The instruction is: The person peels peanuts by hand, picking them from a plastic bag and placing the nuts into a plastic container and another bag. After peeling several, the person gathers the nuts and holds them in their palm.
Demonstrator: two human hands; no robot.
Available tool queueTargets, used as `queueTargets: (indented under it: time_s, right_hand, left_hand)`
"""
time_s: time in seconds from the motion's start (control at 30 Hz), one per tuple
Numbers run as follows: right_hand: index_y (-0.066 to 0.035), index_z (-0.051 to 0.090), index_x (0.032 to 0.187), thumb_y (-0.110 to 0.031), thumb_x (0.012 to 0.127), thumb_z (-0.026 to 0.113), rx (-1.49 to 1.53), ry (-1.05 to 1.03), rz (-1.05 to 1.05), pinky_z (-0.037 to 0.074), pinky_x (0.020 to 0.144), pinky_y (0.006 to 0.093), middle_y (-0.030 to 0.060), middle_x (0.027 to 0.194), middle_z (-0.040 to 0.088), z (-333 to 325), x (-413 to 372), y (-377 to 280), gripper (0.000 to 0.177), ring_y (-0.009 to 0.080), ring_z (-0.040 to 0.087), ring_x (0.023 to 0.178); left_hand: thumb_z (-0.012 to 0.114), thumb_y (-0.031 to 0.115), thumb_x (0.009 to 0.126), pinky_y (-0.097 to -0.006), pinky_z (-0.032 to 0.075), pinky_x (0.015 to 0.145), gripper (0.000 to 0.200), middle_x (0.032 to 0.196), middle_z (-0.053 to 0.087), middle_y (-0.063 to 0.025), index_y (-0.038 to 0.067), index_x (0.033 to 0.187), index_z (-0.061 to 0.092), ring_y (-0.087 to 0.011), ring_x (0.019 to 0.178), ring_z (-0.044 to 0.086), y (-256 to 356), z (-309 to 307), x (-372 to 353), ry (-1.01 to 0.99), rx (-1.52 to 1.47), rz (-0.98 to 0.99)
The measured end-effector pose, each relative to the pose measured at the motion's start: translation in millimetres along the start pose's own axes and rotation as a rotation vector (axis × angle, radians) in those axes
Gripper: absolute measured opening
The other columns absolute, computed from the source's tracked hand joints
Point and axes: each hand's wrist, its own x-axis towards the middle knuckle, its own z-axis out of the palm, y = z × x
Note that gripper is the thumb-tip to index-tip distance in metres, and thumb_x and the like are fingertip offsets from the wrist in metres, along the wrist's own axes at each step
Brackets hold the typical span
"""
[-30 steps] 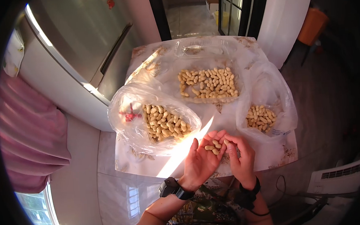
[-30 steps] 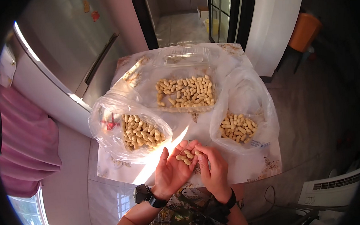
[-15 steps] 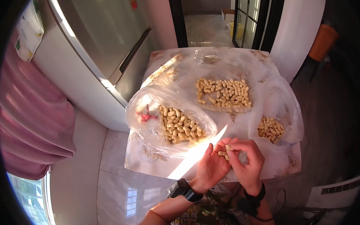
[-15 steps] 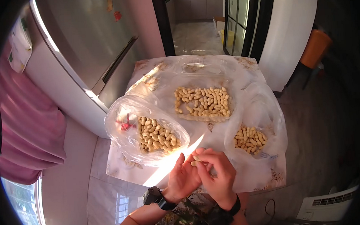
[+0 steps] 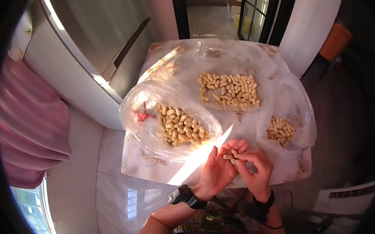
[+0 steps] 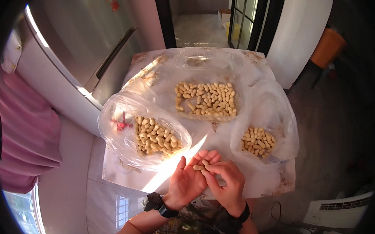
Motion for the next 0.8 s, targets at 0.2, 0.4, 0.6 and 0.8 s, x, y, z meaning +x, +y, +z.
queueTargets:
  time_s: [0.2,0.4,0.6,0.8]
  right_hand:
    - [-0.005,0.069,0.097,-0.004,0.074,0.080,0.019,-0.072,0.065,0.053,0.070,0.0333,0.0081,0.091,0.064,0.5,-5.0,1.6,0.026,0.0245,0.064,0.081]
    - [-0.004,0.068,0.096,-0.007,0.073,0.081,0.022,-0.066,0.141,0.053,0.070,0.0341,0.0083,0.096,0.061,1.6,-6.7,5.2,0.027,0.0241,0.064,0.083]
    - [-0.004,0.067,0.093,-0.005,0.075,0.078,0.024,-0.117,0.119,0.053,0.071,0.0339,0.0082,0.096,0.060,1.2,-4.9,8.0,0.022,0.0245,0.063,0.086]
    - [-0.004,0.065,0.092,-0.002,0.078,0.075,0.031,-0.090,0.068,0.053,0.072,0.0349,0.0085,0.098,0.060,-0.7,-5.4,8.8,0.017,0.0256,0.063,0.088]
  left_hand:
    - [0.044,0.051,0.101,-0.0440,0.025,0.119,0.061,0.153,0.037,-0.0149,0.004,0.139,0.042,-0.0278,0.143,0.033,1.3,4.7,-2.0,0.016,0.003,-0.013]
    - [0.042,0.051,0.101,-0.0448,0.024,0.120,0.061,0.154,0.035,-0.0157,0.003,0.140,0.041,-0.0280,0.144,0.030,1.7,5.9,-1.6,0.039,0.006,-0.015]
    - [0.040,0.050,0.102,-0.0453,0.023,0.120,0.061,0.154,0.035,-0.0162,0.003,0.140,0.041,-0.0281,0.145,0.030,1.6,5.3,-1.7,0.046,0.000,-0.017]
    - [0.041,0.049,0.102,-0.0454,0.022,0.120,0.061,0.154,0.035,-0.0172,0.002,0.140,0.041,-0.0284,0.145,0.029,0.8,3.8,-0.8,0.031,0.009,0.001]
